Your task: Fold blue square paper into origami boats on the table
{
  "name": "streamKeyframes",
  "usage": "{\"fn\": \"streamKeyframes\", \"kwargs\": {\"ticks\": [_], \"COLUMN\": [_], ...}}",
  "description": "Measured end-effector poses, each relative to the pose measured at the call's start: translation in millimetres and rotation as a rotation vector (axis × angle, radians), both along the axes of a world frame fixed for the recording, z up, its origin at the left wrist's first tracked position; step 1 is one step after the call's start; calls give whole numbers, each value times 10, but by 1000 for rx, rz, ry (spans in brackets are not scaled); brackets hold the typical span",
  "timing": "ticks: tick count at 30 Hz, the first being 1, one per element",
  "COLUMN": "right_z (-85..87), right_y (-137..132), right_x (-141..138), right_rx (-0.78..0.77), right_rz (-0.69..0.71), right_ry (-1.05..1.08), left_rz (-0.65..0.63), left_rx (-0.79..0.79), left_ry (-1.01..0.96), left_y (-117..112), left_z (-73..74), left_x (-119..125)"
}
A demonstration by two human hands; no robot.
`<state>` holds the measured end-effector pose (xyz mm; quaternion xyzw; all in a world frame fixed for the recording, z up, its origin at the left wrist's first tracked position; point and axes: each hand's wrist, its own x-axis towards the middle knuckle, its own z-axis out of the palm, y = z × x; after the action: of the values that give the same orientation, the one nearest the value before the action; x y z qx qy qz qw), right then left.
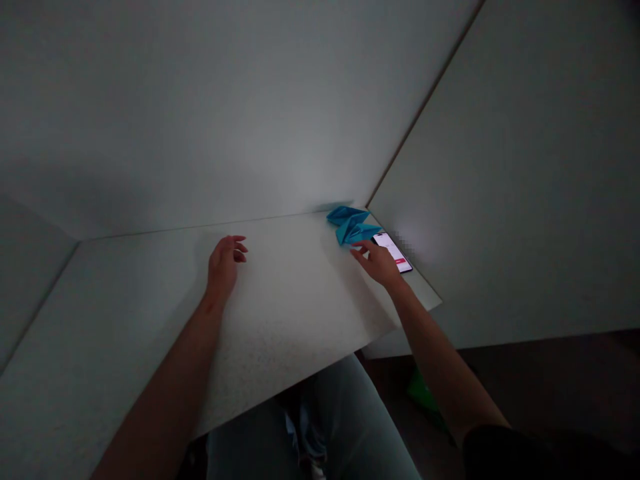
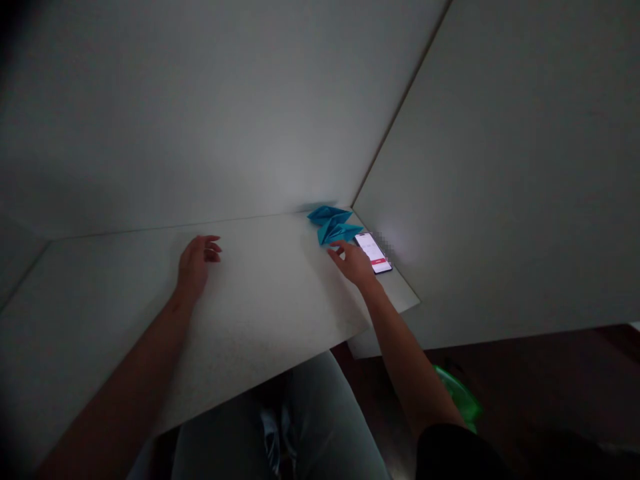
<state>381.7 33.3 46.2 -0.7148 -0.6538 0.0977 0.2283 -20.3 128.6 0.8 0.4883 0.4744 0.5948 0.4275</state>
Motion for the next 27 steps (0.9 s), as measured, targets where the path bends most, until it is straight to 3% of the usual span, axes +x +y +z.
{"fn": "streamKeyframes", "kwargs": {"ticks": [5,9,12,15,19,22,27], "right_z": [-150,-244,-142,66,255,268,344], "right_y": [-300,-301,-64,292,675,770,626], "right_x": [18,99,287,497,582,532,520], "right_rx": [-31,-10,99,187,-12,-119,-100], "right_rz": [-5,-21,-59,-118,-162,-151,-108], "right_ry": [61,137,63,-137,-469,-594,-600], "left_rz": [-19,-22,-17,-14,-14,-28,-28], "left_rx": [11,21,22,22,25,40,43], "left_ry": [8,10,3,-2,11,12,51], "left_y": [1,11,16,13,2,3,15], "left_z": [-9,-37,-47,-38,-31,-53,-75], "left_x": [0,-7,-5,2,-1,-15,-29]}}
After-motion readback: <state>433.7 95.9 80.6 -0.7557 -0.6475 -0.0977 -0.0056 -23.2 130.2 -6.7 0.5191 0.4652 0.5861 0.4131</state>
